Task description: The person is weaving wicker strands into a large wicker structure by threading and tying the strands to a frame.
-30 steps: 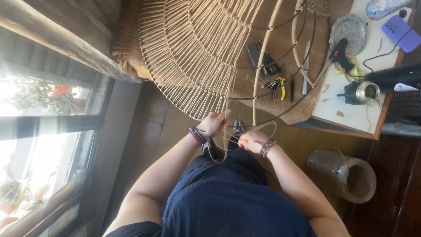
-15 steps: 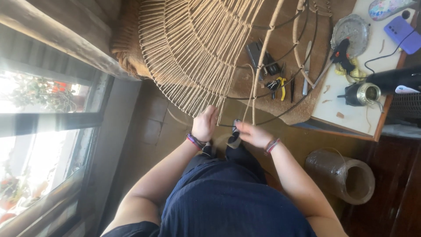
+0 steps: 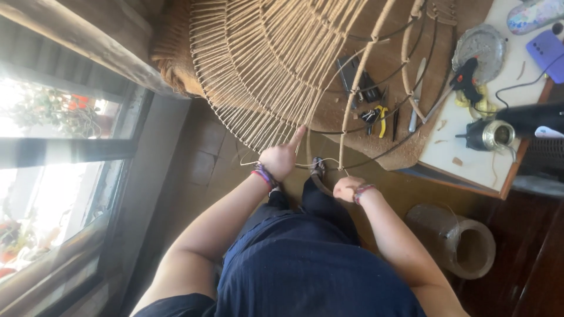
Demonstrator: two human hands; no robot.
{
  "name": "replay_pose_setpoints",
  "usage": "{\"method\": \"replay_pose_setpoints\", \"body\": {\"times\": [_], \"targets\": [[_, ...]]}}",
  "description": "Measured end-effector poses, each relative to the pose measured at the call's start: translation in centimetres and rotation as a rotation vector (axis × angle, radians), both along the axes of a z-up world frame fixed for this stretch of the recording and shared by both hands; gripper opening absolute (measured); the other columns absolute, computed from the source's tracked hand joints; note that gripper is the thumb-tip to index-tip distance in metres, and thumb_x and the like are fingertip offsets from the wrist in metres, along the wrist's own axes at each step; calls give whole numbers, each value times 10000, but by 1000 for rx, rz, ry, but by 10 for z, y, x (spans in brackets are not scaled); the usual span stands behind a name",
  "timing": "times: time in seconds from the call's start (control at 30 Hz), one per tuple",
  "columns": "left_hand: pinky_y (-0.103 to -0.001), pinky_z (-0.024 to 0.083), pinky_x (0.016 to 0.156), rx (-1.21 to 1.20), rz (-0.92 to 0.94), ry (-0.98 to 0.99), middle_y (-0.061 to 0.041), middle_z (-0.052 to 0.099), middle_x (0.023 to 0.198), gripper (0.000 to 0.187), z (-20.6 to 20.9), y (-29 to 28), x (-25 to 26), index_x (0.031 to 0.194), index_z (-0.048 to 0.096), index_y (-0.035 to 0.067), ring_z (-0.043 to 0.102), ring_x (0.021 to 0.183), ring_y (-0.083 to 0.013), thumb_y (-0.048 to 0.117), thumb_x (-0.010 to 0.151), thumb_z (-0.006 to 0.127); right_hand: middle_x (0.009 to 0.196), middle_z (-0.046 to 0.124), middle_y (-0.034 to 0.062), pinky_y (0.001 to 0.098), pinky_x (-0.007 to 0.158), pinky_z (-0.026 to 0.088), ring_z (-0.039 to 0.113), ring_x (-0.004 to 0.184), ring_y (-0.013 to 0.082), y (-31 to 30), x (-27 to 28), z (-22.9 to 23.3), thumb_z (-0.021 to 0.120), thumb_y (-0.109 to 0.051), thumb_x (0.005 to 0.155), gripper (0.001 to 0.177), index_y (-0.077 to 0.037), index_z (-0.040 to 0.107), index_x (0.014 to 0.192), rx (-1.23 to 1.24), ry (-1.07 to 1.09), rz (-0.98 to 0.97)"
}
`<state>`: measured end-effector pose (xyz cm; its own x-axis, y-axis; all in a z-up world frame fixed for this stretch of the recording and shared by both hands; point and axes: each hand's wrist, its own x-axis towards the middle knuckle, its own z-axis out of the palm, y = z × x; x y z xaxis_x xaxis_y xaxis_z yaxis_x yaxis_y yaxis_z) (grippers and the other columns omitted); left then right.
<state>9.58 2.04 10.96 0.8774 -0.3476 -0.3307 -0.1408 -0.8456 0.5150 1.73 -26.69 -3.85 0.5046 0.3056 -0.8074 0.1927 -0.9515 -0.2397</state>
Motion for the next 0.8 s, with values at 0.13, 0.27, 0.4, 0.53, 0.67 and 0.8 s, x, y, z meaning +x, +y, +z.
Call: {"method": "replay_pose_setpoints", "body": {"times": [0.13,0.27,0.4,0.53,0.67,0.8], "targets": [[-570,604,775,207,-205,183,-151,763,1023,743,-21,-39,18,1638,55,191,760,944,-378,148,964,364,1069,771,-15,408,975,548,705,1097,251,-14,53,77,596,-238,932,255,-308,764,1110,110,-292,-299],[-586,597,694,329,-210,202,-207,746,982,837,-96,-106,52,1572,67,-94,758,909,-367,256,925,466,846,729,-118,358,886,554,714,906,186,-50,126,122,576,-62,922,286,-311,708,970,401,-855,-454],[-513,606,635,374,-231,166,-110,759,948,633,-121,-152,96,1419,470,-111,760,898,-311,248,898,507,766,703,-82,304,902,544,711,815,192,-62,212,122,517,55,957,355,-237,718,941,594,-1002,-395],[-554,566,678,164,67,164,-201,716,1074,493,-184,-193,121,1293,325,-58,701,938,-370,255,948,485,1031,696,27,438,966,503,656,1041,290,-43,294,100,573,-214,1059,133,-217,688,1127,521,-657,-267],[-568,347,347,171,345,-650,-276,451,533,160,-263,-230,113,694,625,-73,517,485,-571,81,708,583,1393,630,175,617,1180,339,514,1338,456,-14,344,27,691,-309,981,338,-165,698,1287,559,-194,33],[-390,561,539,-203,89,-276,-183,699,886,297,-170,-169,104,1050,644,-13,670,654,-342,169,821,595,1491,564,32,571,1063,466,562,1278,378,-14,375,-19,575,-617,882,664,-255,583,1439,381,-343,357]]}}
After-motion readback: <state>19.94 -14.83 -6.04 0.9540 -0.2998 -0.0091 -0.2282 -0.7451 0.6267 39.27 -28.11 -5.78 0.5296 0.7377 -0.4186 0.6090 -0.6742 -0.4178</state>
